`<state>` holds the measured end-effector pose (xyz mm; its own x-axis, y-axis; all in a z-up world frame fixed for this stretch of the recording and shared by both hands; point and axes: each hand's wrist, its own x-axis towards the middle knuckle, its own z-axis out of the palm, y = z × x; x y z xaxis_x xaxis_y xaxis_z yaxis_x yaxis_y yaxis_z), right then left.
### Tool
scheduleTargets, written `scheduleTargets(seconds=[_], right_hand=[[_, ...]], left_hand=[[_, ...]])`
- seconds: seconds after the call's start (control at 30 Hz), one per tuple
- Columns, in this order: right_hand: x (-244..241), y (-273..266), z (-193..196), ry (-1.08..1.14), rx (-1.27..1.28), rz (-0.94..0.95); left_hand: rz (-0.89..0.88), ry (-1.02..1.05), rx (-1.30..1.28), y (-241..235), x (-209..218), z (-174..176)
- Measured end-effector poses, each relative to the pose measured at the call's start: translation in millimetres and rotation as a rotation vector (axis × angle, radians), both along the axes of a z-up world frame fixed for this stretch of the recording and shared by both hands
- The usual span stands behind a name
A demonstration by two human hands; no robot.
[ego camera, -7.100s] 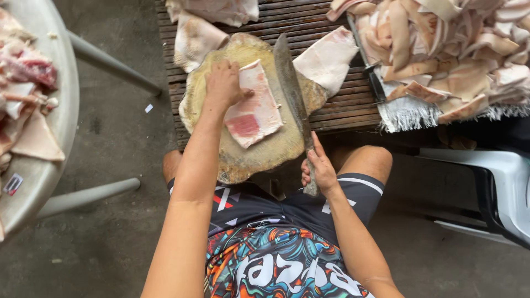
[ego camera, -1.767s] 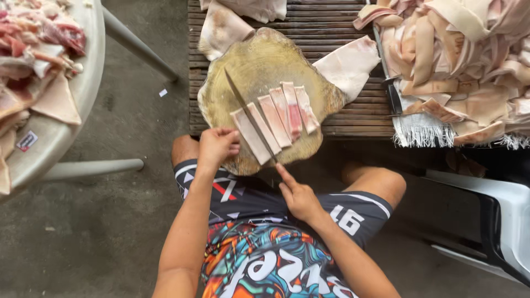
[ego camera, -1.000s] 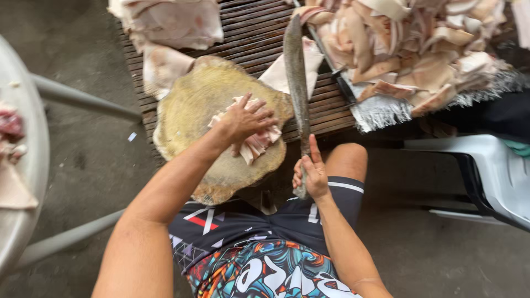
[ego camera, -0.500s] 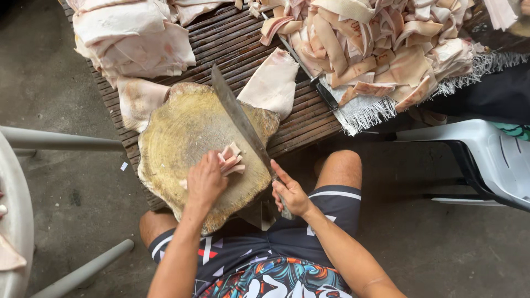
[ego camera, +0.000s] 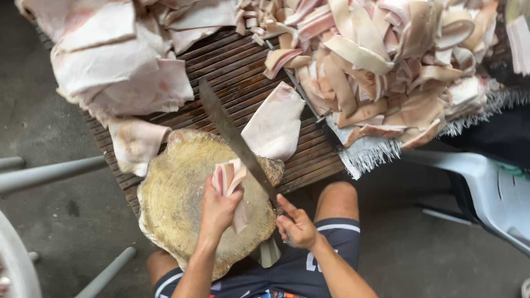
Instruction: The person slices rectangular pieces of pork skin into thin strips using a large cleaver on a wooden cutting board.
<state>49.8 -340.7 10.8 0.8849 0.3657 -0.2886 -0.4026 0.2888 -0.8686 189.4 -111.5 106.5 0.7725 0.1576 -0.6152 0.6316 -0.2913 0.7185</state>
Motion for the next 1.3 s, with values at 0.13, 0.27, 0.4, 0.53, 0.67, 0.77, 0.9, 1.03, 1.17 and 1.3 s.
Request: scheduleTargets(seconds=[0.13, 0.27, 0.4, 0.53, 0.67, 0.77, 0.9, 1.03, 1.17, 1.3], right_hand=[[39.3, -41.6, 60.1, -0.117, 0.06, -0.233], [83.6, -113.6, 123.8, -0.22, -0.013, -0.465], [138.3, -187.2, 163.7, -0.164, -0.314, -0.631], [177.8, -228.1, 172.4, -0.039, -0.417, -0.669], [189.2, -222.8, 153.7, 0.024, -0.255, -0.659], [168.0, -195.9, 141.8, 0.083, -0.135, -0.641], [154.9, -156.3, 120.6, 0.136, -0.052, -0.541], [137.0, -120.5, 105.2, 0.12, -0.038, -0.443], [120.9, -91.3, 93.6, 0.035, -0.042, -0.427], [96.4, -67.0, 81.1, -0.055, 0.035, -0.414]], left_hand=[[0.046, -0.076, -0.221, -72.0, 70.2, 55.6], [-0.111, -0.376, -0.305, -182.5, 161.8, 92.7], [-0.018, -0.391, -0.872, -303.2, 239.8, 98.4], [-0.128, -0.376, -0.69, -322.9, 250.4, 50.8], [-0.356, -0.469, 0.157, -231.0, 236.0, -32.6], [-0.425, -0.183, 0.523, -169.5, 201.5, -81.1], [-0.55, 0.065, 0.67, -130.1, 179.5, -121.1], [-0.727, -0.052, 0.656, -130.3, 178.1, -130.9], [-0.605, 0.001, 0.243, -132.1, 188.1, -99.1], [-0.328, -0.275, -0.102, -78.2, 148.2, -40.8]])
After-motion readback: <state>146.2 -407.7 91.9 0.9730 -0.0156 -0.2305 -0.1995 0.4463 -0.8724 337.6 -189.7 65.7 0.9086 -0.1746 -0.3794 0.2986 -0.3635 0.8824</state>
